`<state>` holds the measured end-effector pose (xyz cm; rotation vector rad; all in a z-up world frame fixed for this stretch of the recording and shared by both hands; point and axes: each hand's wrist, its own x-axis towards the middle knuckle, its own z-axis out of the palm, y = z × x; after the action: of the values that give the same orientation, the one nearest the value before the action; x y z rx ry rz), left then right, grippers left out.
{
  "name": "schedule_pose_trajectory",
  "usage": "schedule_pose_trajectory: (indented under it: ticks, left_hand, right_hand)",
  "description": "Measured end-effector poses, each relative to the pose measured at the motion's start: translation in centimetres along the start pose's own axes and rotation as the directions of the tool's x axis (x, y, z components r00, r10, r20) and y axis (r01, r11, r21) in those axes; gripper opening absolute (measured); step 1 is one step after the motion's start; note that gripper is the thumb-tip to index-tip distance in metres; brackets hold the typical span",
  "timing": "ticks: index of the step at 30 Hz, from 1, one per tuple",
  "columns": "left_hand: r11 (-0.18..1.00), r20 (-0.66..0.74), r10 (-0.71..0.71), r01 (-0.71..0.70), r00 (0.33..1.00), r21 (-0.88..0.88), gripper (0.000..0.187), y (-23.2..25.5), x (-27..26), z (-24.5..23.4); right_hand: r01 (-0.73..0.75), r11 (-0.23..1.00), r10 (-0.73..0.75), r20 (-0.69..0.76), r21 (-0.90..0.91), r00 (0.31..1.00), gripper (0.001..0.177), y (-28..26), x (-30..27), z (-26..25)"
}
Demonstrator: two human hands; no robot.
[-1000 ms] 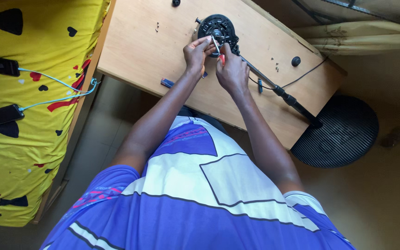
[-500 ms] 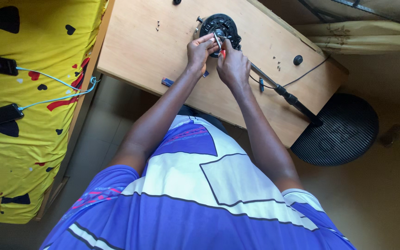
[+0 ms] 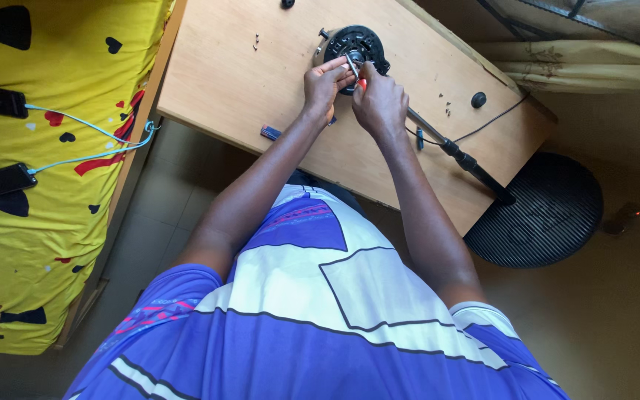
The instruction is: The person uses a screwdriver to tighten screws on a black electric motor component placed on a wooden table. The person holds the motor with one hand and turns the screwdriver with the other, repeatedly adjusting the screws.
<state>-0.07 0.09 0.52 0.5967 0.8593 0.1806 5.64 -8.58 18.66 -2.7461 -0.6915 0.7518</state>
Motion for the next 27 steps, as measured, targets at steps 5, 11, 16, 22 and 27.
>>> schedule_pose_trajectory:
  ticks: [5,11,16,22,27]
  left_hand:
    - [0.999,0.011,-0.004,0.005,1.0,-0.049,0.033,-0.1,0.1,0.1]
    - [0.998,-0.004,0.003,-0.003,1.0,-0.067,0.033,-0.4,0.3,0.1]
    - [0.996,0.005,0.01,-0.009,1.0,-0.083,0.033,-0.6,0.4,0.2]
    - [0.998,0.01,0.006,-0.005,1.0,-0.07,0.035,-0.1,0.4,0.5]
    - [1.0,-0.001,-0.008,0.008,1.0,-0.002,0.033,1.7,-1.1,1.3]
  right_hand:
    - [-0.023,0.999,0.024,0.035,-0.036,0.999,0.029,-0.2,0.5,-0.4]
    - [0.025,0.998,-0.023,0.024,-0.059,0.999,0.025,-0.2,1.2,-0.8]
    - [0.028,0.995,-0.023,0.051,-0.101,0.998,0.024,-0.1,2.0,-1.5]
    - [0.095,0.99,-0.089,0.063,-0.102,0.994,0.043,0.4,2.7,-2.1]
    - [0.084,0.986,-0.084,0.011,-0.143,0.996,0.042,1.0,3.3,-1.8]
